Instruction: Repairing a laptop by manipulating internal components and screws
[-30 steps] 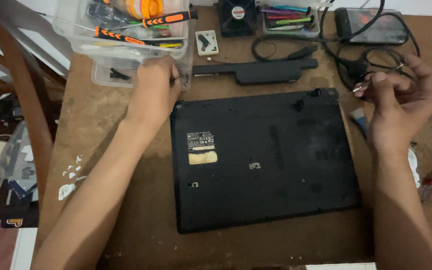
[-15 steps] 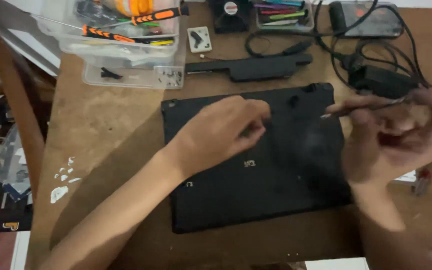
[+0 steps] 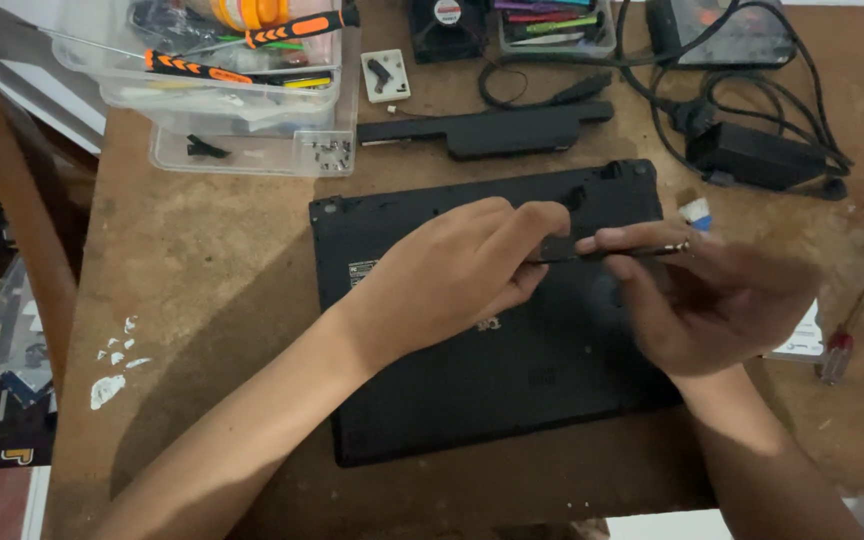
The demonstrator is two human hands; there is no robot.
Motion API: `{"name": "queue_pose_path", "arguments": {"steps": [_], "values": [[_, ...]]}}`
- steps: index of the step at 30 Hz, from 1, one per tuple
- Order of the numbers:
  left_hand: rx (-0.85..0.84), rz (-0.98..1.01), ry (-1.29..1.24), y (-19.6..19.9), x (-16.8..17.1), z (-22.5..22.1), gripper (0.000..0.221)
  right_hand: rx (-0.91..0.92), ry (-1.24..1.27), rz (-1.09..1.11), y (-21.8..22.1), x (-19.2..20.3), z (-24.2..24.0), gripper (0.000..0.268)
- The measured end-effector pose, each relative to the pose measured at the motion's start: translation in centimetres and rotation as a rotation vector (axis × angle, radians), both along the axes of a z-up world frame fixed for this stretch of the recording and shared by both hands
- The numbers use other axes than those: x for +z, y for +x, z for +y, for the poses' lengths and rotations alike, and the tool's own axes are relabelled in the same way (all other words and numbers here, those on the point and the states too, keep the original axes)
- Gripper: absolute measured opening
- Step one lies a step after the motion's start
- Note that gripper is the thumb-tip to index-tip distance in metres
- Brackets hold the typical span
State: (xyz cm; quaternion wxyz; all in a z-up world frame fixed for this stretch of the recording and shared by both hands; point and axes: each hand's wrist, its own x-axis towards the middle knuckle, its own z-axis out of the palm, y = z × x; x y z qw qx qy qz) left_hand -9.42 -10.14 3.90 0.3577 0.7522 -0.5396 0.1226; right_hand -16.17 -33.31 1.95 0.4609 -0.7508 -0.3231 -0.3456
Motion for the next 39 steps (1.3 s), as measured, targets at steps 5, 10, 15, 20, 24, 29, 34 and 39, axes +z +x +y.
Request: {"name": "queue_pose_path", "arguments": {"steps": [5, 10, 15, 20, 24, 29, 34, 39], "values": [[0.004, 0.082, 0.016, 0.3, 0.0, -0.5, 0.033, -0.173, -0.221, 0.083, -0.4, 1.4, -0.4, 0.026], [0.043, 0.031, 0.062, 1.1, -0.2, -2.7, 0.031, 0.282, -0.434, -0.009, 1.8, 0.3, -4.8, 0.088], [0.053, 0.171, 0.07, 4.2, -1.7, -7.7, 0.035, -0.383, -0.34, 0.287, 1.4, 3.0, -2.7, 0.01], [-0.003, 0.246, -0.046, 7.1, -4.5, -10.9, 0.039, -0.311, -0.221, 0.082, 4.7, -1.8, -7.5, 0.029], [-0.006, 0.378, -0.046, 7.8, -5.5, -11.4, 0.035, -0.49, -0.189, 0.165, 4.5, -2.0, -7.0, 0.027], [-0.051, 0.357, -0.101, 8.0, -5.9, -10.9, 0.041, -0.381, -0.134, 0.213, 4.5, -1.6, -5.8, 0.028], [-0.043, 0.36, -0.122, 8.3, -6.4, -11.3, 0.033, -0.333, -0.216, 0.171, 4.4, -1.2, -6.1, 0.031], [-0.072, 0.323, -0.102, 8.3, -6.2, -11.1, 0.033, -0.318, -0.143, 0.226, 4.5, -0.8, -5.6, 0.022]]}}
